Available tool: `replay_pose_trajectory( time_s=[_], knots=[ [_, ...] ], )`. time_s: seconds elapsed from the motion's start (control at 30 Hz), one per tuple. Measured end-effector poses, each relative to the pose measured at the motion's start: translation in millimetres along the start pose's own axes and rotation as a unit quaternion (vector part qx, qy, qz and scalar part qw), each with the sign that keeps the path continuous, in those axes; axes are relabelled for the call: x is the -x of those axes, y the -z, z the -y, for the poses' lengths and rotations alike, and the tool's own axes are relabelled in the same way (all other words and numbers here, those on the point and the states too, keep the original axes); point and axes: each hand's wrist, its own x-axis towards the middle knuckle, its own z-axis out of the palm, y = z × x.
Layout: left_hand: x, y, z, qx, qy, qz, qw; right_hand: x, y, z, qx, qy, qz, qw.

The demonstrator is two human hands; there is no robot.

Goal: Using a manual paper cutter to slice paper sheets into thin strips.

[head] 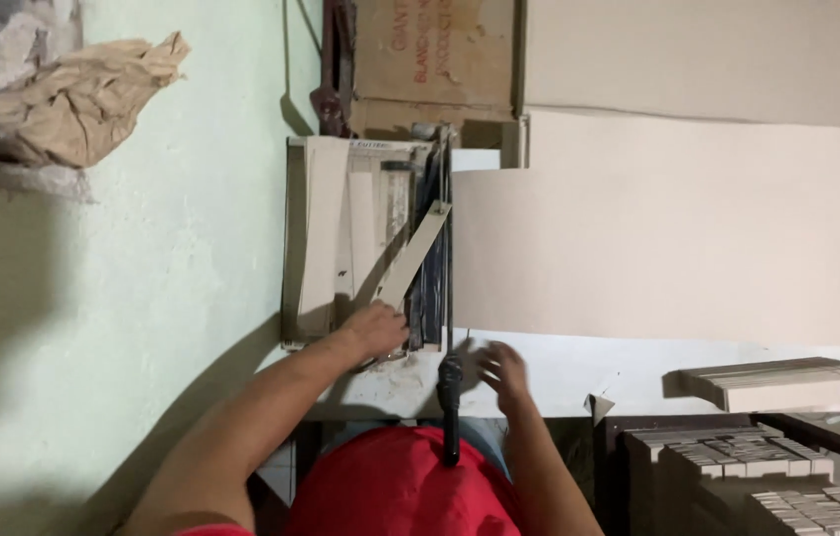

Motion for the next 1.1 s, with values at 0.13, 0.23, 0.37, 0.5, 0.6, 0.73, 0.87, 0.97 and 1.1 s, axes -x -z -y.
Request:
replay_pose_trajectory(
  time_s=[0.13, 0.23, 0.37, 0.5, 0.6, 0.73, 0.87, 0.97, 1.1],
  knots=[
    [9, 24, -21, 0.070, -0.021, -0.070, 0.995, 3, 48, 24, -0.234, -0.017, -0.058, 0.970],
    [11, 32, -56, 0.091, -0.049, -0.012, 0.995, 9, 66, 40, -0.266, 0.006, -0.058, 0.962],
    [8, 10, -65, 0.199, 0.010, 0.060, 0.978, 18, 74, 34, -0.295, 0.051, -0.060, 0.952],
    [19, 46, -7, 0.175, 0.049, 0.108, 0.977, -6, 86, -22, -0.216, 0.012, -0.082, 0.973],
    [19, 36, 24, 0.135, 0.111, 0.189, 0.966, 0, 68, -22, -0.163, -0.009, -0.080, 0.983],
    [5, 26, 45, 0.119, 0.123, 0.122, 0.978, 11, 43, 15, -0.124, 0.002, -0.102, 0.987],
    [2, 103, 45, 0.139, 0.183, 0.081, 0.970, 3, 29, 34, -0.069, 0.026, -0.116, 0.990],
    [-25, 99, 50, 0.181, 0.245, 0.075, 0.950, -3, 21, 35, -0.062, 0.044, -0.139, 0.987],
    [-62, 107, 44, 0.276, 0.299, 0.077, 0.910, 5, 15, 40, -0.062, 0.058, -0.143, 0.986]
  ],
)
